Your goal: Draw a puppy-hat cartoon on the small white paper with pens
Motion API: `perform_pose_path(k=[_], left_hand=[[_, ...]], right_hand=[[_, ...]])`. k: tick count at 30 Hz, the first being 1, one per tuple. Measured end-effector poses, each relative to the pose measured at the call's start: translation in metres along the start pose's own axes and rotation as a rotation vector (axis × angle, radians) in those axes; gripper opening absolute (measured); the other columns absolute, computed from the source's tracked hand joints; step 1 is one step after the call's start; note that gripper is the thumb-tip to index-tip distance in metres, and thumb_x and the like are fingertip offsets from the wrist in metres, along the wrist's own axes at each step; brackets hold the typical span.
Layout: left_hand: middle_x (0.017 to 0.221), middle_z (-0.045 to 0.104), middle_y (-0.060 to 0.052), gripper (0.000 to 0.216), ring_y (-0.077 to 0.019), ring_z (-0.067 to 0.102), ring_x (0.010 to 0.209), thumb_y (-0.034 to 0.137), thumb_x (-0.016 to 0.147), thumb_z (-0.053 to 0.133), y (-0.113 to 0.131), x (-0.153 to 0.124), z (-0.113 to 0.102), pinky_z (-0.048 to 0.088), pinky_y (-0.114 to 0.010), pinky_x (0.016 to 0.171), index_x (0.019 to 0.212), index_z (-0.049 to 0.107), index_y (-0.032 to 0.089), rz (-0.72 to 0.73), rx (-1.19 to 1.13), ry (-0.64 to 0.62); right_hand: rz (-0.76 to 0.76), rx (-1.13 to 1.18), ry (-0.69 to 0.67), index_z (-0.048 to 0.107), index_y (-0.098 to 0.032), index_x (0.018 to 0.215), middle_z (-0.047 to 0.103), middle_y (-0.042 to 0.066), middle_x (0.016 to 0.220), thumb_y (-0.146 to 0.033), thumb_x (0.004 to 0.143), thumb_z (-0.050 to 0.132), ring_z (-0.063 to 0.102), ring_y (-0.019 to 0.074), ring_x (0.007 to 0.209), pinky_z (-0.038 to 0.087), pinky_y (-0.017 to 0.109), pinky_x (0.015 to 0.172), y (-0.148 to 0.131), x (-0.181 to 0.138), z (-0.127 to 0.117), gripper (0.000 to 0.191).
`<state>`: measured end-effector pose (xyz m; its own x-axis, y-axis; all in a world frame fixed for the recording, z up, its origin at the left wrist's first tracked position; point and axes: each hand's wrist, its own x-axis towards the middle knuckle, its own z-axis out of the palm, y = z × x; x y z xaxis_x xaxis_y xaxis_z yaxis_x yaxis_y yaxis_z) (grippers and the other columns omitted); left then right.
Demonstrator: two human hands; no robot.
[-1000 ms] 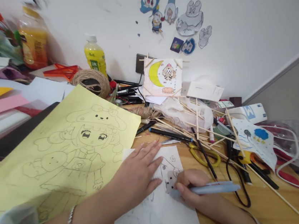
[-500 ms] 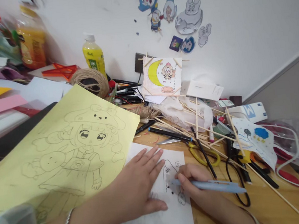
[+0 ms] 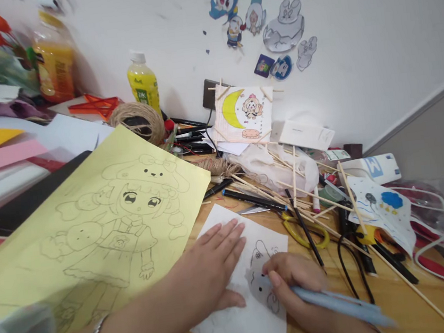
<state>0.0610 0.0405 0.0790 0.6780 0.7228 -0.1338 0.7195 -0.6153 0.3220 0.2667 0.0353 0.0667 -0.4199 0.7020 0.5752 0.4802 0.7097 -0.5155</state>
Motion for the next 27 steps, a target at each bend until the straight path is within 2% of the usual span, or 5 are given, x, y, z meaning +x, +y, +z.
perform_pose_path(k=[3,10,13,16,27], left_hand=[[0.151,0.019,-0.024,0.090,-0.0365,0.015,0.141,0.063,0.082,0.062,0.006,-0.003,0.001,0.019,-0.052,0.114,0.144,0.037,0.002,0.016,-0.040,0.000],[0.153,0.014,-0.021,0.095,-0.0321,0.012,0.143,0.054,0.077,0.073,0.006,-0.004,0.001,0.015,-0.049,0.115,0.147,0.031,0.005,0.064,-0.014,-0.080],[0.153,0.016,-0.021,0.094,-0.0329,0.013,0.143,0.054,0.078,0.071,0.002,-0.005,0.004,0.015,-0.050,0.115,0.147,0.031,0.005,0.071,-0.038,-0.037],[0.154,0.018,-0.021,0.093,-0.0336,0.015,0.143,0.054,0.078,0.072,0.002,-0.006,0.008,0.012,-0.048,0.116,0.147,0.033,0.005,0.076,-0.067,0.013],[0.153,0.015,-0.023,0.095,-0.0338,0.012,0.143,0.053,0.078,0.072,0.002,-0.006,0.008,0.011,-0.050,0.116,0.147,0.031,0.003,0.080,-0.060,-0.010]], right_hand=[[-0.033,0.007,-0.034,0.042,-0.023,0.062,0.064,-0.001,0.057,-0.018,0.091,0.042,0.061,0.0127,0.052,0.044,0.023,0.052,-0.001,-0.002,0.003,0.030],[-0.058,-0.002,-0.199,0.036,-0.023,0.064,0.060,-0.001,0.056,-0.013,0.087,0.043,0.060,0.0134,0.052,0.043,0.025,0.054,0.004,-0.008,0.005,0.026],[-0.088,-0.018,-0.234,0.035,-0.024,0.064,0.057,-0.001,0.054,-0.012,0.087,0.040,0.056,0.0129,0.050,0.042,0.025,0.052,0.005,-0.007,0.009,0.027],[-0.129,-0.036,-0.247,0.036,-0.023,0.062,0.055,-0.002,0.052,-0.013,0.088,0.038,0.054,0.0118,0.048,0.042,0.024,0.050,0.005,-0.004,0.011,0.028],[-0.142,-0.035,-0.252,0.034,-0.024,0.061,0.053,-0.002,0.050,-0.013,0.088,0.037,0.052,0.0122,0.046,0.040,0.025,0.048,0.005,-0.001,0.012,0.029]])
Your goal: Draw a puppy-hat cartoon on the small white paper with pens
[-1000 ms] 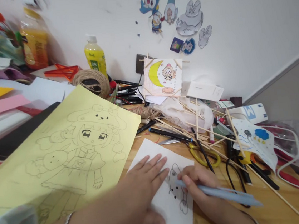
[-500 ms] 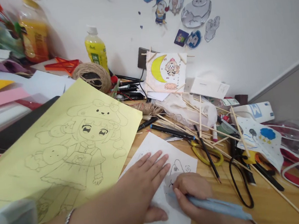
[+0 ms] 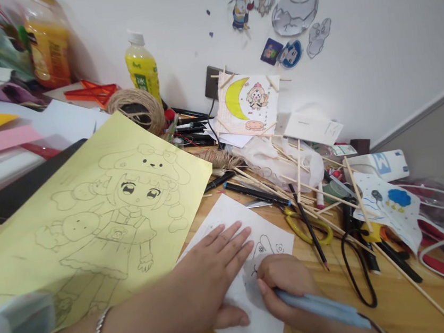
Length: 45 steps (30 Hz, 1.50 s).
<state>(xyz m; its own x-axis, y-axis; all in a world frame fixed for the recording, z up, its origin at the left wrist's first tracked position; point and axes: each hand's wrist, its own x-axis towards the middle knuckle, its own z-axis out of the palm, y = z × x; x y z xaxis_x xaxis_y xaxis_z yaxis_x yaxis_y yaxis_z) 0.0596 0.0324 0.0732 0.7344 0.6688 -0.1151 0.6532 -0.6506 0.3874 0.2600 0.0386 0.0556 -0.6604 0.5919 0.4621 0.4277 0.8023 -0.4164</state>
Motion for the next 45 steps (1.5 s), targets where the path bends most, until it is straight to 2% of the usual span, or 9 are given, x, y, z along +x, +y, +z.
perform_pose_path(k=[6,12,17,21,26,29,34,39,45], left_hand=[[0.153,0.015,-0.022,0.091,-0.0327,0.011,0.143,0.058,0.080,0.067,-0.0030,0.0003,0.0052,0.010,-0.050,0.116,0.147,0.033,0.005,0.035,0.000,0.051],[0.153,0.014,-0.023,0.096,-0.0347,0.013,0.143,0.056,0.078,0.071,-0.0019,0.0015,0.0035,0.013,-0.051,0.115,0.146,0.031,0.003,0.008,0.021,0.004],[0.154,0.017,-0.022,0.091,-0.0333,0.014,0.143,0.057,0.081,0.067,-0.0033,0.0000,0.0050,0.012,-0.050,0.116,0.147,0.032,0.006,0.032,-0.015,0.062],[0.154,0.018,-0.022,0.089,-0.0335,0.014,0.143,0.058,0.081,0.066,-0.0039,-0.0004,0.0057,0.012,-0.050,0.116,0.147,0.033,0.007,0.036,-0.015,0.069],[0.154,0.017,-0.021,0.091,-0.0334,0.014,0.143,0.058,0.080,0.068,-0.0030,0.0004,0.0040,0.012,-0.048,0.116,0.146,0.034,0.006,0.024,0.013,0.049],[0.153,0.016,-0.022,0.094,-0.0343,0.014,0.143,0.057,0.079,0.070,-0.0016,0.0006,0.0023,0.012,-0.049,0.116,0.146,0.033,0.004,0.017,0.022,0.028],[0.154,0.014,-0.022,0.095,-0.0349,0.014,0.143,0.058,0.079,0.069,0.0007,0.0003,0.0004,0.014,-0.050,0.115,0.147,0.031,0.003,0.009,0.045,-0.012],[0.154,0.012,-0.020,0.096,-0.0349,0.012,0.143,0.057,0.078,0.070,0.0004,-0.0001,0.0012,0.014,-0.051,0.115,0.148,0.030,0.004,0.000,0.040,-0.022],[0.154,0.012,-0.021,0.095,-0.0346,0.012,0.143,0.056,0.079,0.070,0.0010,0.0023,-0.0027,0.012,-0.050,0.115,0.147,0.030,0.003,-0.009,0.031,-0.046]], right_hand=[[0.014,0.011,-0.023,0.034,-0.024,0.061,0.052,-0.002,0.050,-0.014,0.089,0.037,0.053,0.0123,0.047,0.041,0.025,0.048,0.0018,-0.0003,-0.0009,0.030],[0.023,-0.006,0.016,0.034,-0.024,0.062,0.052,-0.002,0.050,-0.012,0.087,0.038,0.054,0.0121,0.046,0.041,0.024,0.048,0.0016,-0.0007,-0.0008,0.029],[0.011,0.019,-0.012,0.036,-0.024,0.061,0.053,-0.002,0.051,-0.015,0.090,0.038,0.054,0.0128,0.047,0.042,0.025,0.050,0.0036,-0.0019,-0.0010,0.030],[0.055,-0.017,0.001,0.039,-0.023,0.061,0.054,-0.002,0.051,-0.016,0.091,0.039,0.053,0.0121,0.047,0.041,0.025,0.049,0.0045,-0.0016,-0.0026,0.031],[0.013,-0.028,-0.004,0.038,-0.023,0.060,0.055,-0.001,0.050,-0.018,0.093,0.036,0.053,0.0116,0.046,0.042,0.024,0.049,0.0044,0.0003,-0.0035,0.034],[0.038,-0.047,0.027,0.038,-0.023,0.060,0.054,-0.002,0.050,-0.016,0.092,0.038,0.053,0.0114,0.045,0.041,0.024,0.048,0.0046,0.0015,-0.0046,0.032],[0.023,-0.002,-0.011,0.038,-0.023,0.060,0.055,-0.001,0.050,-0.016,0.091,0.038,0.054,0.0119,0.046,0.042,0.024,0.048,0.0053,0.0021,-0.0061,0.032],[0.091,-0.038,0.015,0.039,-0.023,0.061,0.057,-0.002,0.052,-0.013,0.088,0.042,0.055,0.0116,0.047,0.042,0.023,0.049,0.0067,0.0008,-0.0074,0.029],[0.040,-0.043,0.027,0.037,-0.023,0.061,0.055,-0.003,0.050,-0.012,0.088,0.041,0.054,0.0113,0.045,0.041,0.022,0.048,0.0073,0.0027,-0.0078,0.029]])
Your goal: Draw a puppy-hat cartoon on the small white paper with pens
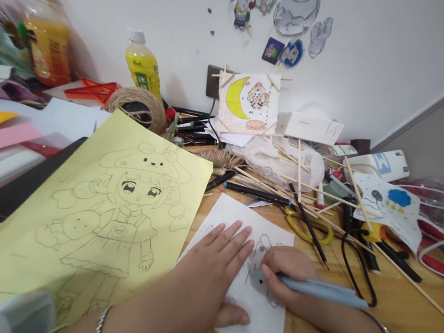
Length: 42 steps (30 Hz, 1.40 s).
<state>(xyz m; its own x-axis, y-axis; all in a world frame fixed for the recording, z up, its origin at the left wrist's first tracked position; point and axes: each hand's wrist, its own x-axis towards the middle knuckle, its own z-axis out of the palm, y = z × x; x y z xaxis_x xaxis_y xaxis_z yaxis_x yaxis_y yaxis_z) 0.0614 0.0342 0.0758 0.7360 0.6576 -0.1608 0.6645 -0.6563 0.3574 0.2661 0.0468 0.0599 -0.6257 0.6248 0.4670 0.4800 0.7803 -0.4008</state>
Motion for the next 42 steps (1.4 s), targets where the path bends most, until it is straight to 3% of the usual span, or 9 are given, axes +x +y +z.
perform_pose_path(k=[7,19,26,31,35,39,42], left_hand=[[0.153,0.012,-0.021,0.095,-0.0335,0.011,0.143,0.057,0.080,0.069,0.000,0.000,0.001,0.010,-0.050,0.116,0.147,0.029,0.003,0.010,-0.008,0.022],[0.154,0.014,-0.022,0.091,-0.0337,0.011,0.144,0.059,0.082,0.064,-0.005,-0.001,0.009,0.010,-0.050,0.116,0.148,0.030,0.006,0.044,-0.061,0.093],[0.154,0.012,-0.021,0.096,-0.0347,0.011,0.143,0.058,0.079,0.069,-0.002,0.001,0.002,0.011,-0.050,0.115,0.148,0.029,0.004,-0.001,-0.003,0.002],[0.154,0.013,-0.021,0.094,-0.0327,0.011,0.144,0.058,0.080,0.068,-0.001,0.000,0.002,0.010,-0.048,0.116,0.148,0.029,0.006,0.011,-0.011,0.038],[0.154,0.012,-0.022,0.096,-0.0349,0.011,0.143,0.058,0.080,0.069,-0.003,-0.001,0.004,0.011,-0.050,0.116,0.148,0.029,0.004,0.006,-0.015,0.026],[0.154,0.013,-0.022,0.096,-0.0346,0.010,0.143,0.059,0.079,0.069,-0.004,-0.001,0.007,0.011,-0.051,0.115,0.148,0.030,0.004,0.024,-0.024,0.063],[0.155,0.013,-0.022,0.098,-0.0351,0.010,0.143,0.057,0.077,0.071,-0.004,0.000,0.007,0.011,-0.051,0.115,0.148,0.029,0.004,0.015,-0.028,0.059]], right_hand=[[-0.028,-0.007,0.013,0.037,-0.023,0.062,0.055,-0.003,0.050,-0.010,0.086,0.041,0.054,0.0118,0.044,0.041,0.022,0.048,-0.001,0.003,-0.001,0.028],[0.069,-0.037,-0.014,0.042,-0.022,0.060,0.057,-0.002,0.052,-0.014,0.087,0.044,0.054,0.0111,0.046,0.040,0.023,0.048,0.004,-0.002,-0.004,0.029],[0.061,-0.044,-0.014,0.043,-0.022,0.059,0.055,-0.003,0.050,-0.015,0.089,0.042,0.052,0.0099,0.045,0.039,0.022,0.047,0.002,0.002,-0.007,0.030],[0.063,-0.035,-0.035,0.042,-0.022,0.059,0.058,-0.002,0.052,-0.015,0.089,0.042,0.055,0.0106,0.047,0.040,0.022,0.049,0.002,0.001,-0.004,0.030],[0.140,-0.098,0.100,0.038,-0.023,0.057,0.052,-0.003,0.047,-0.019,0.090,0.041,0.049,0.0106,0.042,0.036,0.023,0.044,0.002,0.000,0.000,0.033],[0.085,-0.051,0.018,0.040,-0.022,0.058,0.056,-0.003,0.050,-0.016,0.088,0.043,0.052,0.0103,0.044,0.038,0.022,0.046,0.001,0.002,0.000,0.031],[0.101,-0.079,0.108,0.037,-0.022,0.056,0.053,-0.003,0.048,-0.016,0.088,0.041,0.051,0.0101,0.042,0.037,0.022,0.046,0.000,0.004,-0.001,0.033]])
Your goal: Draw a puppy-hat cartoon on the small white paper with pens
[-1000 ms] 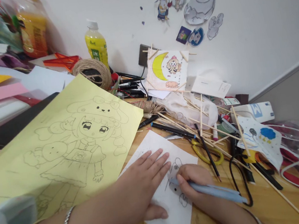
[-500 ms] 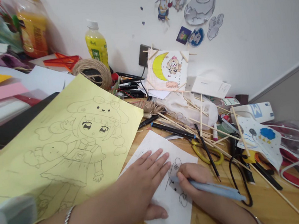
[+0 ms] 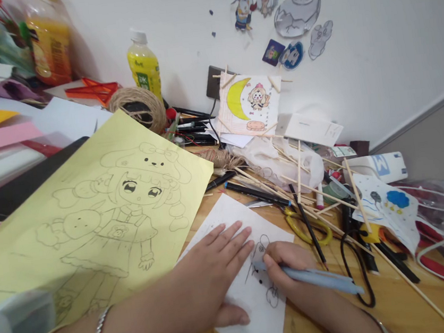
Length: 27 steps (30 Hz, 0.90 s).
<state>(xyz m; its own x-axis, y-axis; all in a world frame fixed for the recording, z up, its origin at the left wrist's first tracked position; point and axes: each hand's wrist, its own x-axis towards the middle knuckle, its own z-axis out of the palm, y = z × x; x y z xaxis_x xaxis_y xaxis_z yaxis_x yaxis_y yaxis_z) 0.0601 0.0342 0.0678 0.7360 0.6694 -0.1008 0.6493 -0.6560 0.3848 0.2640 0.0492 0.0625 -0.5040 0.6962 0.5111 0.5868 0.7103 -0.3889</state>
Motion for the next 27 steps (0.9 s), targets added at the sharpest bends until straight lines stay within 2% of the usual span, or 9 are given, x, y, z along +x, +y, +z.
perform_pose_path(k=[2,5,10,14,19,27], left_hand=[[0.155,0.012,-0.022,0.098,-0.0352,0.010,0.143,0.056,0.077,0.072,0.001,0.000,-0.001,0.011,-0.051,0.115,0.148,0.028,0.004,-0.008,0.002,-0.014],[0.155,0.011,-0.021,0.098,-0.0353,0.009,0.143,0.057,0.078,0.070,0.001,0.001,-0.002,0.012,-0.052,0.115,0.148,0.027,0.003,-0.006,0.003,-0.036],[0.155,0.012,-0.021,0.100,-0.0350,0.011,0.143,0.059,0.077,0.071,-0.001,0.000,0.003,0.011,-0.051,0.116,0.149,0.028,0.005,0.005,-0.008,0.000],[0.155,0.012,-0.020,0.101,-0.0346,0.011,0.144,0.060,0.076,0.071,-0.002,-0.001,0.007,0.011,-0.050,0.116,0.149,0.028,0.006,0.010,0.012,0.024],[0.155,0.011,-0.020,0.099,-0.0350,0.011,0.144,0.060,0.078,0.069,0.000,-0.001,0.003,0.011,-0.050,0.116,0.149,0.028,0.005,0.004,0.014,0.002],[0.155,0.010,-0.020,0.098,-0.0357,0.011,0.143,0.058,0.079,0.069,0.003,0.002,-0.004,0.013,-0.052,0.115,0.149,0.027,0.004,-0.020,0.005,-0.050]], right_hand=[[0.022,-0.006,0.030,0.038,-0.022,0.056,0.053,-0.003,0.048,-0.017,0.090,0.041,0.051,0.0103,0.042,0.037,0.022,0.045,0.000,0.000,-0.001,0.034],[0.016,0.029,-0.081,0.041,-0.022,0.058,0.055,-0.003,0.050,-0.019,0.091,0.043,0.053,0.0107,0.045,0.038,0.022,0.047,0.001,-0.002,0.001,0.033],[0.119,-0.023,0.081,0.040,-0.023,0.055,0.051,-0.002,0.047,-0.031,0.095,0.037,0.046,0.0121,0.042,0.034,0.026,0.045,0.005,-0.010,0.011,0.041],[0.108,0.003,0.020,0.041,-0.022,0.055,0.052,-0.001,0.048,-0.033,0.096,0.037,0.047,0.0119,0.043,0.034,0.025,0.046,0.006,-0.013,0.014,0.042],[0.163,-0.015,0.101,0.041,-0.022,0.055,0.047,-0.002,0.047,-0.038,0.096,0.035,0.043,0.0122,0.042,0.033,0.026,0.046,0.009,-0.017,0.018,0.045],[0.166,-0.016,0.104,0.042,-0.022,0.055,0.048,-0.002,0.048,-0.037,0.096,0.036,0.043,0.0122,0.043,0.033,0.026,0.047,0.010,-0.018,0.020,0.044]])
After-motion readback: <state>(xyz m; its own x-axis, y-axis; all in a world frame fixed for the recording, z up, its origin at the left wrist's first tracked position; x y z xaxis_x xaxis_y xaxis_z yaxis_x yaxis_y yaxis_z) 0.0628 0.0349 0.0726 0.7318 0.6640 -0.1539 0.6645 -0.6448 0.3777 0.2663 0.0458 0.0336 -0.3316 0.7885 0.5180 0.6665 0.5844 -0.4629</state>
